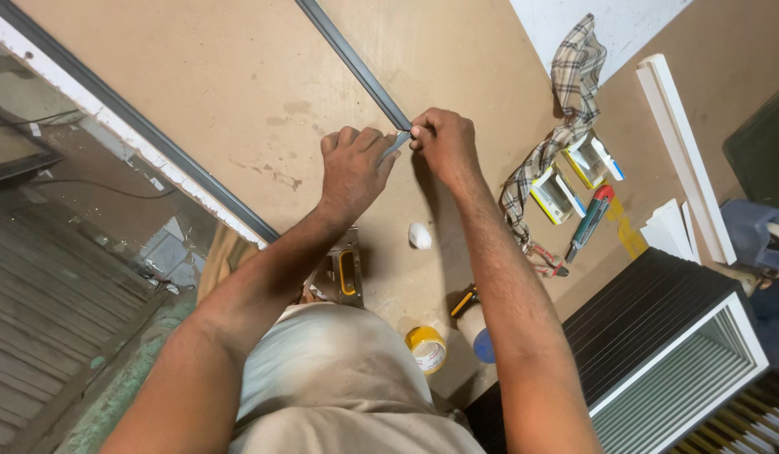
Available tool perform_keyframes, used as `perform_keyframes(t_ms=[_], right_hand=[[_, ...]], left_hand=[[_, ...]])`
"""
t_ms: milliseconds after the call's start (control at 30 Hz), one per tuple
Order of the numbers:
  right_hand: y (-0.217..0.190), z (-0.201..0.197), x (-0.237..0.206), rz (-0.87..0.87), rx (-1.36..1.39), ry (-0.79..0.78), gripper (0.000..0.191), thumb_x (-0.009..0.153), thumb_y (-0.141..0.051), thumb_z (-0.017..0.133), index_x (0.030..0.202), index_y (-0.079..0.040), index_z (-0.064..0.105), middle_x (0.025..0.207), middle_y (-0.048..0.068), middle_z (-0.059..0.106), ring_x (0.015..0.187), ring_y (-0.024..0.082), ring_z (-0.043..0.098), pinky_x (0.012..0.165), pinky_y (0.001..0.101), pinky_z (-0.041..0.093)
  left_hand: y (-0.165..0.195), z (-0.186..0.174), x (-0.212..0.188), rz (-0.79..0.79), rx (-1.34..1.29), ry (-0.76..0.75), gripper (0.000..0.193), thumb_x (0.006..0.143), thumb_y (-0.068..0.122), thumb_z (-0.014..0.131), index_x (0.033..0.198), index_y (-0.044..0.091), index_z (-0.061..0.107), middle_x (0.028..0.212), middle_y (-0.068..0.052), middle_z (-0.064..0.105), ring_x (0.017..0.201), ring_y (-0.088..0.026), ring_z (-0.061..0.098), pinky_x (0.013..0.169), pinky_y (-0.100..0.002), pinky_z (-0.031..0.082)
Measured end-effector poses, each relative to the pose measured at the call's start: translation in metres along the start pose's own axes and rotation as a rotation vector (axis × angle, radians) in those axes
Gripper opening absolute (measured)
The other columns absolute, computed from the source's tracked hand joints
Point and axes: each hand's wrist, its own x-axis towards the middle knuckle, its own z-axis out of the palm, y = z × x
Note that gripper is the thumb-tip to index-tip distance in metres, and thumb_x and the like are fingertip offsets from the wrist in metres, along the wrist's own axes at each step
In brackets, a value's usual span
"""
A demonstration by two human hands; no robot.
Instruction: The person joins the corners of a dark picture frame on a workbench, pressing the mitred joints together and driving staples into them with a hand staple gun. They apply glue from a small bottle into a joint, press the pieces together, and wipe the frame edge with a cloth, finishing with the glazed frame standing on the bench.
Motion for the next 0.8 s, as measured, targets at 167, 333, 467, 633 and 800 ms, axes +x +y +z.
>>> perform_keyframes(t_ms=[167,333,467,633,800], right_hand=[[0.009,-0.008,0.01,0.057,0.094,-0.041,0.005,0.093,-0.005,0.073,0.09,-0.001,0.074,0.078,0.004,0.076,0.068,0.009,0.074,0.061,0.0238,0.06],[0.018,-0.013,0.015,0.077,0.073,-0.059,0.006,0.092,-0.008,0.074,0.09,-0.002,0.075,0.077,0.003,0.076,0.067,0.008,0.074,0.062,0.0245,0.058],[0.024,-0.017,0.018,0.09,0.085,-0.07,0.009,0.093,-0.012,0.075,0.091,-0.004,0.077,0.076,0.003,0.077,0.065,0.008,0.072,0.064,0.026,0.058],[0.032,-0.016,0.018,0.105,0.086,-0.041,0.01,0.093,-0.013,0.074,0.091,-0.004,0.077,0.074,0.004,0.076,0.065,0.008,0.071,0.063,0.0266,0.056],[0.039,-0.015,0.018,0.158,0.159,-0.052,0.01,0.095,-0.012,0.071,0.093,-0.002,0.073,0.075,0.004,0.075,0.067,0.008,0.072,0.063,0.0262,0.059]], left_hand=[[0.0,0.01,0.001,0.008,0.011,-0.015,0.032,0.091,0.025,0.081,0.122,0.018,0.073,0.104,0.005,0.061,0.095,-0.02,0.053,0.088,-0.042,0.036],[0.001,0.018,0.004,0.029,0.032,-0.037,0.031,0.093,0.025,0.079,0.122,0.016,0.073,0.103,0.005,0.062,0.093,-0.019,0.053,0.088,-0.042,0.037],[0.002,0.023,0.007,0.048,0.055,-0.069,0.029,0.095,0.025,0.078,0.122,0.015,0.074,0.102,0.005,0.062,0.093,-0.019,0.055,0.085,-0.041,0.036],[0.004,0.03,0.009,0.041,0.063,-0.091,0.028,0.095,0.026,0.079,0.12,0.015,0.075,0.101,0.005,0.062,0.089,-0.018,0.055,0.083,-0.041,0.035],[0.005,0.035,0.007,0.057,0.067,-0.056,0.027,0.094,0.025,0.081,0.118,0.015,0.074,0.103,0.005,0.063,0.089,-0.017,0.055,0.086,-0.04,0.036]])
